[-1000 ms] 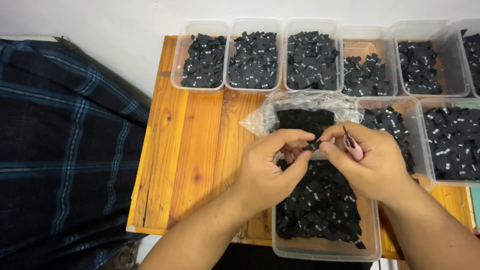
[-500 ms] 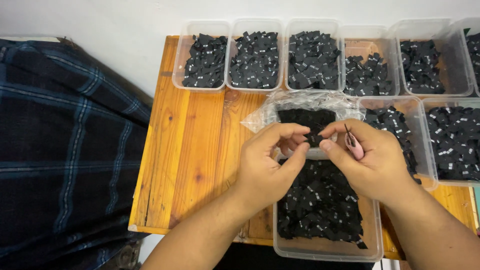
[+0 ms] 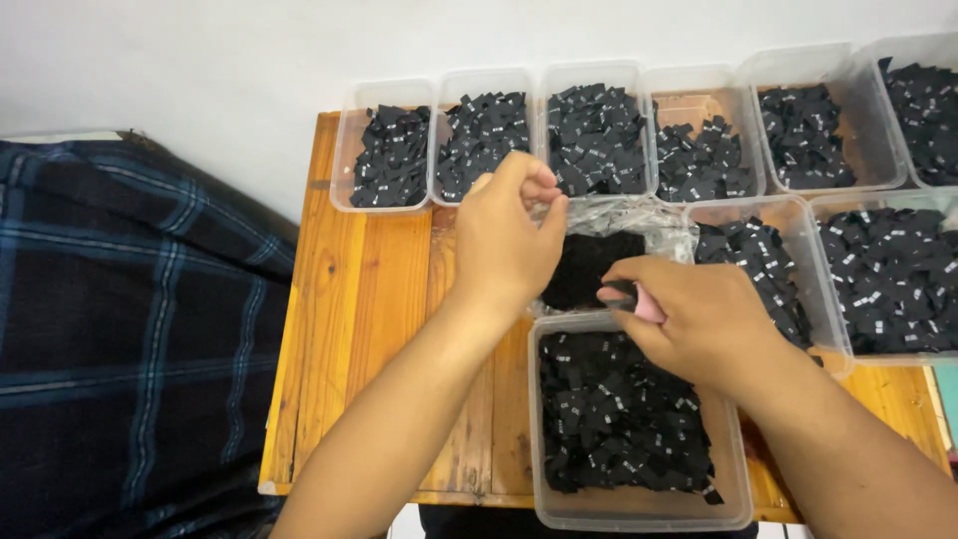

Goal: Trimming and sorting small black plastic components using a hand tool

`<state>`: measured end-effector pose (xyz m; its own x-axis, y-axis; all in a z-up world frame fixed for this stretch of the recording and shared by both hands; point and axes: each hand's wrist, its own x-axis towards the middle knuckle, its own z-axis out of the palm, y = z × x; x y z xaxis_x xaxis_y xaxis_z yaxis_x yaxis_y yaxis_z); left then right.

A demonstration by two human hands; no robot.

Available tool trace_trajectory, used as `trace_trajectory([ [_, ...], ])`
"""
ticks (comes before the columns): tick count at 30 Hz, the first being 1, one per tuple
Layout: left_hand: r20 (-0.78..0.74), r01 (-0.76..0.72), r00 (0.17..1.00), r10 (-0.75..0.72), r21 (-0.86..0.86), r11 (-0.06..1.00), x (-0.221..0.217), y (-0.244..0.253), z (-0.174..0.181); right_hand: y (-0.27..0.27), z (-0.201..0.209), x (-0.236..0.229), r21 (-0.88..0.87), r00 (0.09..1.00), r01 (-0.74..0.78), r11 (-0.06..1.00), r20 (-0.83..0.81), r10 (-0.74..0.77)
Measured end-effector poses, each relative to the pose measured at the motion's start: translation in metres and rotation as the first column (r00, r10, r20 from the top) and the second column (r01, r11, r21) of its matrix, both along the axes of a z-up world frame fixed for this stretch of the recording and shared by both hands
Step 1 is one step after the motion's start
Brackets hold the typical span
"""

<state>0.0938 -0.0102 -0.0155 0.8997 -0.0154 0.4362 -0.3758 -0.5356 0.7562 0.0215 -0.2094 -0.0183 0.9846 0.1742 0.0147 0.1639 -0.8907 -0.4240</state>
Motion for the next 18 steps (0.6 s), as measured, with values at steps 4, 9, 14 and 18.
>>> trace_trajectory([
  [4, 0.036, -0.029, 0.999, 0.024, 0.129, 0.991, 0.019, -0.009, -0.009, 0.0, 0.008, 0.001, -0.026, 0.994, -0.054, 0.998, -0.095, 0.052],
  [9, 0.143, -0.061, 0.989, 0.03, 0.222, 0.973, 0.03, -0.009, -0.034, -0.005, 0.0, 0.005, -0.073, 0.994, -0.086, 0.994, -0.07, 0.081],
  [14, 0.313, 0.013, 0.949, 0.026, -0.123, 0.992, -0.02, -0.002, 0.03, -0.013, -0.008, 0.007, -0.064, 0.999, -0.029, 0.998, -0.039, 0.027],
  [18, -0.567, 0.493, 0.697, 0.438, 0.823, 0.282, -0.091, 0.014, 0.097, -0.03, -0.007, 0.006, 0.041, 0.991, -0.135, 0.99, 0.009, 0.135],
])
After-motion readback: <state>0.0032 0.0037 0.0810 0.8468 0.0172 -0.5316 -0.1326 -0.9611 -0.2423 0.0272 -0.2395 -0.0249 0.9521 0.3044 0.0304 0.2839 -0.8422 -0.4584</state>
